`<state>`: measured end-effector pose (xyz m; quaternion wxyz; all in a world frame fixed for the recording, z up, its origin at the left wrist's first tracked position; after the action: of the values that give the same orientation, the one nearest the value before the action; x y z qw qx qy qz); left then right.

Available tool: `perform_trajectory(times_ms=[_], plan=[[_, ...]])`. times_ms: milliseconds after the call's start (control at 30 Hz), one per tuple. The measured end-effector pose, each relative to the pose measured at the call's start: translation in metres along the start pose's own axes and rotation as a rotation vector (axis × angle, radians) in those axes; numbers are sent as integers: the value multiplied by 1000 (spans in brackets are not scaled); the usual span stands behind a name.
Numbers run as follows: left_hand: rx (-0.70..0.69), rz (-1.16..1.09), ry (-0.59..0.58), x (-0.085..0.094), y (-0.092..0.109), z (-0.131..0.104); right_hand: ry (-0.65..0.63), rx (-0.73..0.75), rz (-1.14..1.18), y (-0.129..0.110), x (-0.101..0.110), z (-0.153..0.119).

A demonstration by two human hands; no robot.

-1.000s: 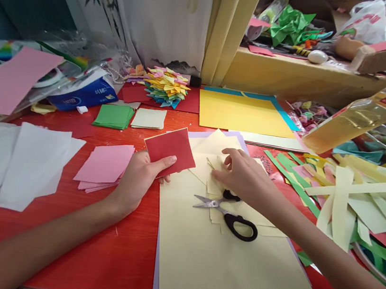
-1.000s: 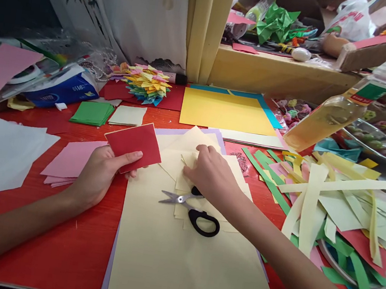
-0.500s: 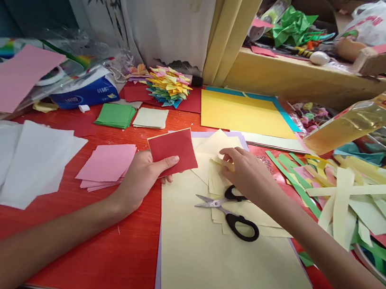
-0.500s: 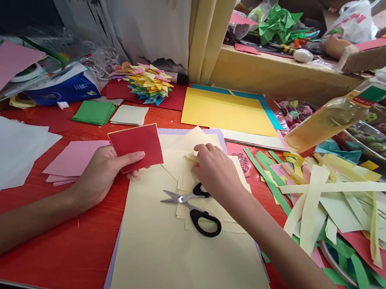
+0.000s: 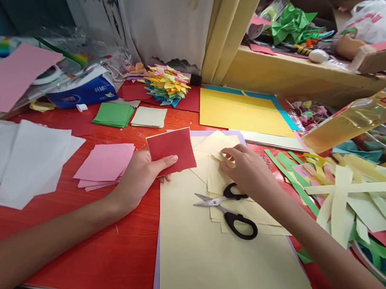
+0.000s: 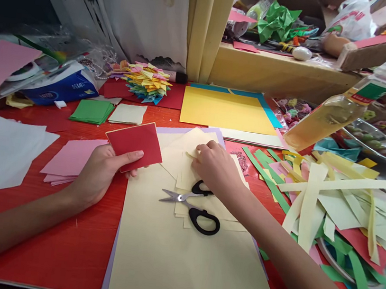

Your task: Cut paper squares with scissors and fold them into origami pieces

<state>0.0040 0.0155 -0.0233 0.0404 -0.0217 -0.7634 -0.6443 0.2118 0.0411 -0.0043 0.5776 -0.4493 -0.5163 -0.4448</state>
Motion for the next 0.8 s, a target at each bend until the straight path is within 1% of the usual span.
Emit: perform_trajectory(times_ms=[300, 400, 533, 667, 800], plan=[[25, 2, 20, 1, 0, -1, 43, 46, -71, -1, -2, 1], [26, 2, 24, 1, -1, -1, 59, 53, -27, 2, -1, 2], [4, 4, -2, 1, -1, -1, 87, 61, 26, 6, -1, 3], [-13, 6, -13, 0, 1, -1, 114, 47, 41, 9, -1, 2], [-23, 2, -27, -1, 2, -1, 112, 68, 48, 9, 2, 0]])
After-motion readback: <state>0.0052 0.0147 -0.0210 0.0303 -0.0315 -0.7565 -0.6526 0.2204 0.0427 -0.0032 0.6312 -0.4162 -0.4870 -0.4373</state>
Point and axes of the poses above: each hand's wrist, its own z-axis towards the middle knuckle, its own x-axis out of the back of the hand, y = z × x, the point moved 4 cm from there along z, towards the middle knuckle, and after that the axes turned 2 degrees about -z, right-handed, at the moved point
